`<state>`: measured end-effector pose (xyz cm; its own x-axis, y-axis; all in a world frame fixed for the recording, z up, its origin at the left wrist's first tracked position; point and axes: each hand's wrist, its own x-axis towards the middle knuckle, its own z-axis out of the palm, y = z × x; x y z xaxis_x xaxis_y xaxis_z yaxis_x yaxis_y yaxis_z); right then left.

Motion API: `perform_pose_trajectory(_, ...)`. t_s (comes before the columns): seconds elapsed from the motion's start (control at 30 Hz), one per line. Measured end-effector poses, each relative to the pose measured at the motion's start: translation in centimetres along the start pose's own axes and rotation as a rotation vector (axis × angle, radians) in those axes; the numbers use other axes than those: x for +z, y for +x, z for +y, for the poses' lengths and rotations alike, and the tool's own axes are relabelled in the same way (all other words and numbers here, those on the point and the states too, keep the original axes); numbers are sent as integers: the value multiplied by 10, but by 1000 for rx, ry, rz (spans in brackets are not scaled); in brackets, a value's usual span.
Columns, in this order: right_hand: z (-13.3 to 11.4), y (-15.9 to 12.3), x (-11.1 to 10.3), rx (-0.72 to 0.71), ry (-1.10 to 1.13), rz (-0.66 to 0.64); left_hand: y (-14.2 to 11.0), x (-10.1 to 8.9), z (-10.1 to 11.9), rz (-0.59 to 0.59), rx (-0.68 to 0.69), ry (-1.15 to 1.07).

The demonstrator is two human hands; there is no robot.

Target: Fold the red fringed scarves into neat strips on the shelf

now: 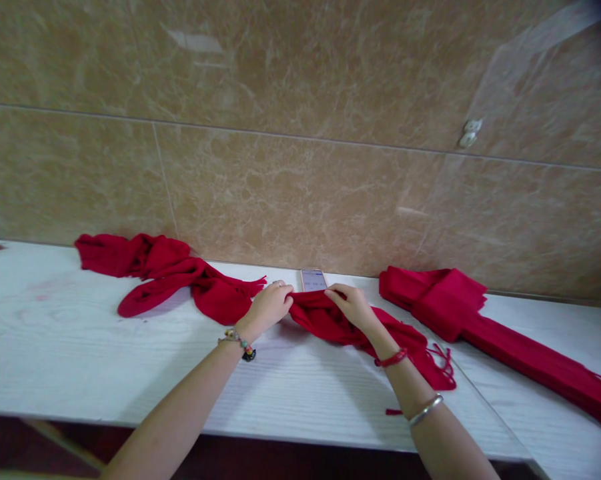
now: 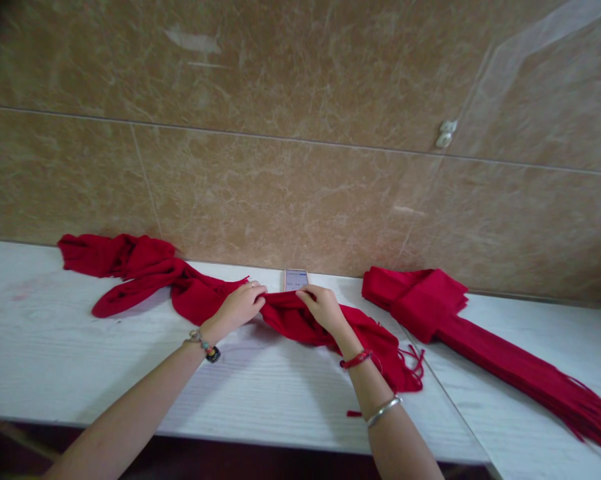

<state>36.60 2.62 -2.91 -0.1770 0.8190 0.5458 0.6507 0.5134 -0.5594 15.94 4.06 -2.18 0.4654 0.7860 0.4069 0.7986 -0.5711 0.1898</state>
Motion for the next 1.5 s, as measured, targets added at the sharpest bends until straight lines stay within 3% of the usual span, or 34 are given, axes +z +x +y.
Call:
perform_pose_trajectory(0.2, 30, 5, -16, 273, 69, 281, 2, -6, -6, 79, 6, -84)
perform_pose_trajectory(0.3, 44, 5, -20, 401, -59, 381, 2, -4, -6, 111, 19, -132)
perform_pose_trajectory(0.37, 44, 3, -19, 384, -199, 390, 2, -2, -6, 92, 25, -140)
perform_pose_trajectory(0.5, 25, -1, -8, 54, -406, 292, 3, 1, -7, 6, 22, -193)
perform_pose_trajectory(0.6, 6, -4, 3, -189, -405, 93, 2, 2, -5, 5, 17, -223)
perform_pose_trajectory(0.67, -2, -6, 11, -251, -325, -51, 1, 1, -3, 6, 33, -231)
perform_pose_trajectory(0.8, -3, -8, 23, -191, -138, -227, 1, -3, 4, -32, 100, -252)
perform_pose_trajectory(0.93, 2, -7, 26, -114, -56, -305, 1, -5, 7, -40, 154, -250)
perform_pose_trajectory(1.13, 3, -1, 19, 51, 29, -120, 0, 0, 1, -16, 112, -113)
perform_pose_trajectory(1.23, 2, 1, 14, 66, 82, -69, -2, 0, 0, -38, 75, -53)
perform_pose_trajectory(1.37, -6, -3, 11, 13, 41, -82, -2, -4, 3, -30, 56, -142)
perform_pose_trajectory(1.5, -13, -7, 16, -134, -48, -123, 0, -7, 10, -19, 47, -310)
